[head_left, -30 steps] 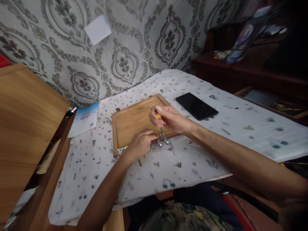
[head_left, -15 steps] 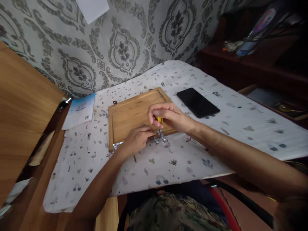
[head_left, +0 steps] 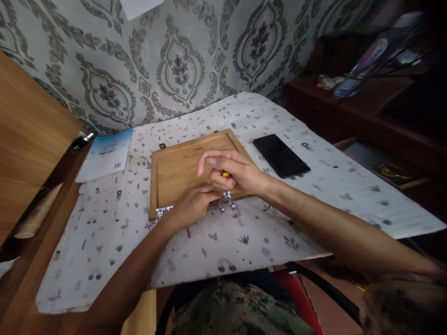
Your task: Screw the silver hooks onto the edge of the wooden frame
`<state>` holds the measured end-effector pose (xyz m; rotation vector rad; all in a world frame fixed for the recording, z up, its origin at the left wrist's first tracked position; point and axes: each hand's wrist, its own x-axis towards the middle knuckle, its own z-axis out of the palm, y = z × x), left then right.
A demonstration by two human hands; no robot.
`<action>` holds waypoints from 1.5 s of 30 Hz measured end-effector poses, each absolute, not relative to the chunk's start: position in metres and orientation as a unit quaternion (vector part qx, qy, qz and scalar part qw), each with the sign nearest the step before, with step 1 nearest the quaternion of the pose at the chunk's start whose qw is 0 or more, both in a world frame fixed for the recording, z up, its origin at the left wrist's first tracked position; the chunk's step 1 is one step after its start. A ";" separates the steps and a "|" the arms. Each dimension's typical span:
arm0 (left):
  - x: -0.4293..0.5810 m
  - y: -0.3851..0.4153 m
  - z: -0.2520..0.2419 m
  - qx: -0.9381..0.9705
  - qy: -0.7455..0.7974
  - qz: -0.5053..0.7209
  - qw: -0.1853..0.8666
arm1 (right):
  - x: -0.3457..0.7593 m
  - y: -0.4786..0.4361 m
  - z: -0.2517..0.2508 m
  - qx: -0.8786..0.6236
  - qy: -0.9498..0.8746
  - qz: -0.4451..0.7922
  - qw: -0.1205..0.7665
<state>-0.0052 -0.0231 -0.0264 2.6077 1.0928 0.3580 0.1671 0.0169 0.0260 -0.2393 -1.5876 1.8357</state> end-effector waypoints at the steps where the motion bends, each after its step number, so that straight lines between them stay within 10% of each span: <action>1: -0.005 -0.023 -0.028 0.907 0.377 0.128 0.136 | 0.166 0.015 0.025 -0.116 -0.597 0.691 0.391; 8: -0.006 -0.023 -0.030 0.913 0.365 0.151 0.106 | 0.164 -0.004 0.017 -0.227 -0.478 0.563 0.634; 23: -0.008 -0.023 -0.034 0.916 0.355 0.152 0.105 | 0.183 0.026 0.032 -0.051 -0.621 0.727 0.287; 40: -0.007 -0.024 -0.033 0.916 0.359 0.149 0.097 | 0.157 -0.004 0.018 -0.236 -0.516 0.552 0.611; 45: -0.006 -0.023 -0.029 0.919 0.353 0.141 0.104 | 0.164 0.008 0.022 -0.217 -0.546 0.612 0.530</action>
